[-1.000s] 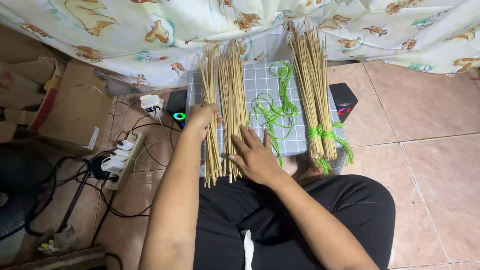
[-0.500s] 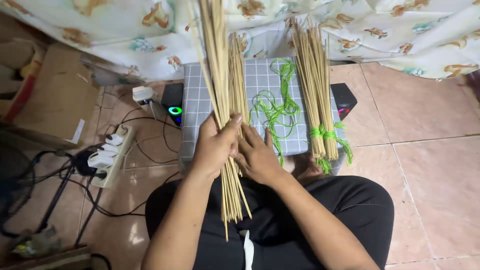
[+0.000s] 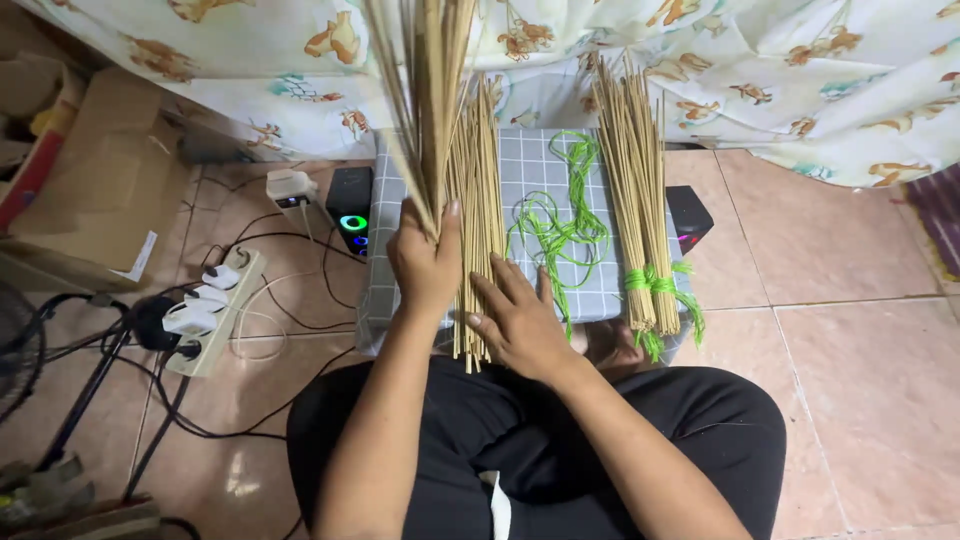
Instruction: Bundling and tying long thin sticks together with green plastic string to make brooms.
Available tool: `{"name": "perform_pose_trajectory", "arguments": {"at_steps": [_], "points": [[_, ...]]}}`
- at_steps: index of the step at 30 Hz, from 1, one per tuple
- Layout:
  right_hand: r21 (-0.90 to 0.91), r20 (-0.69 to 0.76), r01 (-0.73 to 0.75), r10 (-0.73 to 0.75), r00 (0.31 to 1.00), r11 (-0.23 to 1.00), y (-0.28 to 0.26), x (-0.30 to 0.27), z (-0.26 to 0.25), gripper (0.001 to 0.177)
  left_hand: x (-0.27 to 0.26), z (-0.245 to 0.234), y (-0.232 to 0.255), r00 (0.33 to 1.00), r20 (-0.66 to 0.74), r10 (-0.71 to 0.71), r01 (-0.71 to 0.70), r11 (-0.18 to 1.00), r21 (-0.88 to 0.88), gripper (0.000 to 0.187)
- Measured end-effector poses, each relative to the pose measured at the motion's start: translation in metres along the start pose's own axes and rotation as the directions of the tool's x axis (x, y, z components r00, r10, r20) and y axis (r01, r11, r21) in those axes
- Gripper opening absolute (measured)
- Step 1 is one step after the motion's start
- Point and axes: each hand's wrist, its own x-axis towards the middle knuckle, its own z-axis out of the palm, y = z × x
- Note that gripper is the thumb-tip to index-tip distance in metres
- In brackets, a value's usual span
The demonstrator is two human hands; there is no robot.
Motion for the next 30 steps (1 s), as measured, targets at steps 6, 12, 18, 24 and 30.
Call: {"name": "perform_pose_trajectory", "arguments": {"at_steps": [6, 12, 18, 24, 30], "points": [[0.014, -0.015, 0.022, -0.022, 1.0, 1.0, 0.0, -0.001, -0.001, 0.062, -0.013, -0.004, -0.02, 1.0, -0.011, 0.007, -0.008, 0.998, -0.069, 0.024], [0.059, -0.223, 0.05, -0.036, 0.974, 0.997, -0.005, 0.003, -0.021, 0.059, 0.002, -0.008, -0.006, 0.996, -0.032, 0.08, -0.081, 0.996, -0.049, 0.014], [0.344, -0.44, 0.211, -0.041, 0.897, 0.915, -0.015, 0.018, -0.053, 0.072, 0.004, 0.0, -0.019, 0.99, -0.02, 0.137, -0.137, 0.991, 0.005, 0.021], [0.809, -0.529, 0.463, 0.106, 0.842, 0.361, -0.029, 0.05, -0.07, 0.126, -0.007, -0.008, 0.029, 0.934, 0.281, 0.221, -0.2, 0.974, -0.104, 0.022], [0.892, -0.452, 0.424, 0.343, 0.823, 0.156, -0.028, 0.055, -0.099, 0.023, -0.023, -0.005, 0.049, 0.833, 0.547, 0.087, -0.103, 0.995, -0.001, 0.032]]}}
